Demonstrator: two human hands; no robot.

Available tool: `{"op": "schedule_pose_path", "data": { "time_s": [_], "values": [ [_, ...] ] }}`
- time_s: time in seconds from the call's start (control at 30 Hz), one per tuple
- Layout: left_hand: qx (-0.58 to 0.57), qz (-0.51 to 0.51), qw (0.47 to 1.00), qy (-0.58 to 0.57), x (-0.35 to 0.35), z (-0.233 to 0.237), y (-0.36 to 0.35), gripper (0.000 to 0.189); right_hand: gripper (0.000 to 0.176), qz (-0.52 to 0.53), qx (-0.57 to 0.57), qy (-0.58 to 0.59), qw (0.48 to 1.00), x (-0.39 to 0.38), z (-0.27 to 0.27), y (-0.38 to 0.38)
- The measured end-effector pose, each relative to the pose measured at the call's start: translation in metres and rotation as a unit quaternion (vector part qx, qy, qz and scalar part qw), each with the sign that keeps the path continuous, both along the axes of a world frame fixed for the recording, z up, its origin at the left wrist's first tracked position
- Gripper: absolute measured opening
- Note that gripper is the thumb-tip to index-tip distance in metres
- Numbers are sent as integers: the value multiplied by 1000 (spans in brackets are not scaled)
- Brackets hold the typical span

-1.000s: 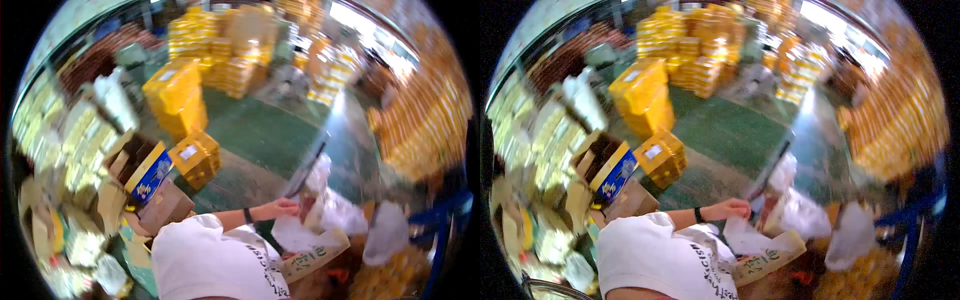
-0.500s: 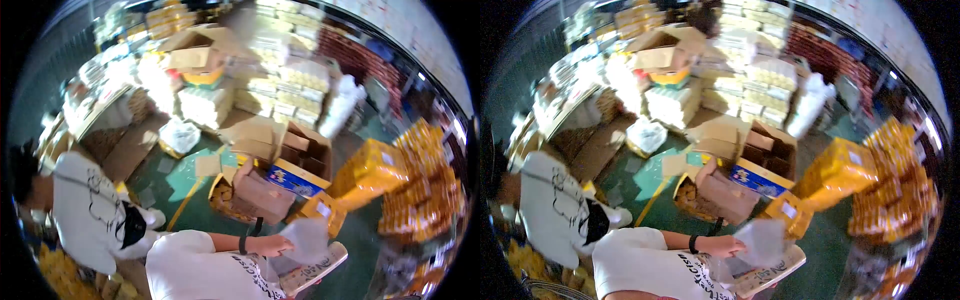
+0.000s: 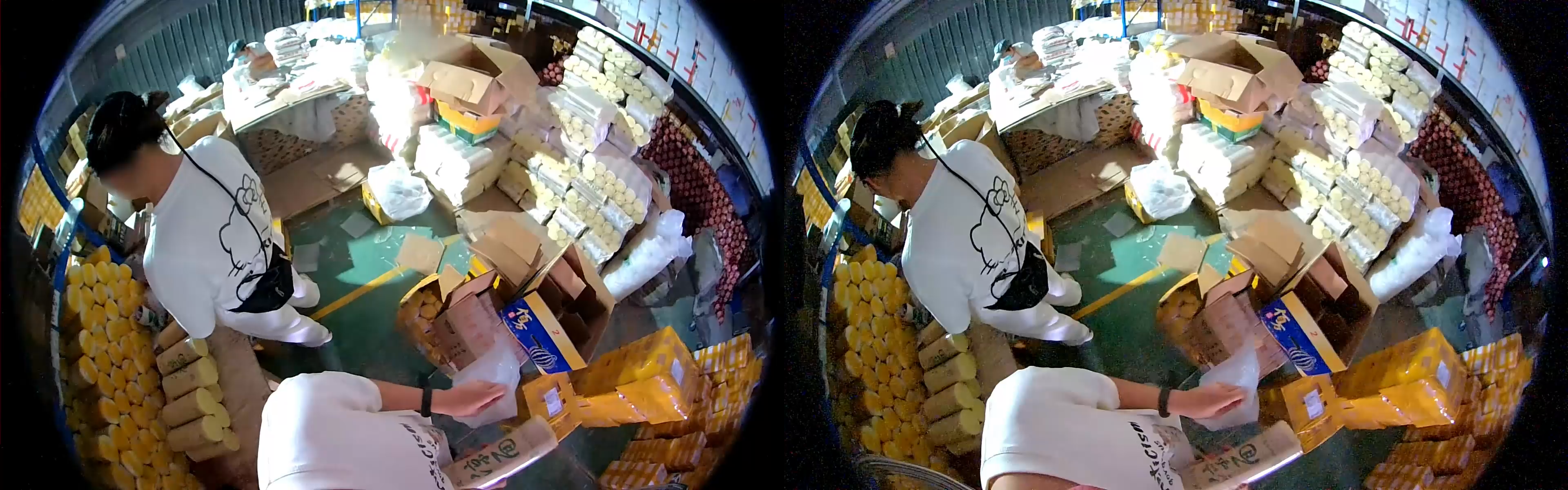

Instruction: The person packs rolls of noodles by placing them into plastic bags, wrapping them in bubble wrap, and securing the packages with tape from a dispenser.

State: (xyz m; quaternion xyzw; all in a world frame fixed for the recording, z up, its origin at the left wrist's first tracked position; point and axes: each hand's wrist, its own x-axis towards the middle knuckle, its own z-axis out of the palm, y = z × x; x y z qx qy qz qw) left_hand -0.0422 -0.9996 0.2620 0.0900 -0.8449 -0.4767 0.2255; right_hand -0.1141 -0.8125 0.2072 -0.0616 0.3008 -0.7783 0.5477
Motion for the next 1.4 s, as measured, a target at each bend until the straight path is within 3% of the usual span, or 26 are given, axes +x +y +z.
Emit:
{"op": "schedule_pose_path", "data": {
  "time_s": [0.03,0.1,0.13,0.23,0.27,0.33,0.4,0.43,0.5,0.6,0.63,0.67,0.73,0.77,0.83,0.93,1.07,1.17,1.2,1.4],
  "values": [
    [116,-22,991,-59,-1,10,4,25,105,-4,-2,-1,1000,-1,-1,3],
    [-8,-12,999,-45,-15,-5,8,23,105,-20,-6,-5,1000,-3,-1,9],
    [-21,5,999,23,-20,-14,10,28,105,-30,-9,-6,999,-3,-1,13],
    [-34,-22,999,-36,-27,-20,8,40,105,-69,-25,-8,997,-5,-4,32],
    [-76,-18,997,24,-33,-44,9,49,105,-85,-34,-13,996,-4,-6,42],
    [-92,-53,992,-66,-36,-40,10,47,105,-128,-54,-17,990,2,-9,66],
    [-42,-59,996,49,-51,-71,18,38,105,-187,-86,-24,978,14,-12,93],
    [-56,-74,992,83,-51,-38,19,33,104,-219,-107,-26,969,24,-15,107],
    [-165,-92,978,89,-68,-41,24,22,104,-276,-169,-31,946,43,-26,135],
    [-99,-137,983,76,-100,-22,33,14,104,-361,-206,-9,910,69,-11,153],
    [-71,-121,980,143,-111,-16,41,16,109,-409,-161,13,898,74,3,148],
    [57,-159,974,148,-123,-31,46,17,115,-453,-109,32,884,79,23,140],
    [5,-185,978,99,-139,-29,61,19,121,-471,-83,49,877,84,46,133],
    [103,-233,966,40,-142,-25,72,16,124,-478,-70,55,874,86,55,132],
    [285,-324,895,-112,-138,-22,92,15,131,-488,-47,67,869,99,70,132],
    [418,-402,785,-219,-137,-14,132,18,136,-514,-19,67,855,120,81,126],
    [432,-580,611,-321,-89,10,189,24,131,-641,-73,55,762,182,57,109],
    [361,-667,562,-329,-66,-1,216,25,128,-726,-110,55,677,222,42,90],
    [358,-683,525,-361,-62,-14,222,41,127,-749,-120,58,649,234,39,83],
    [388,-734,387,-402,0,5,249,70,119,-830,-167,88,525,295,32,43]
  ]
}}
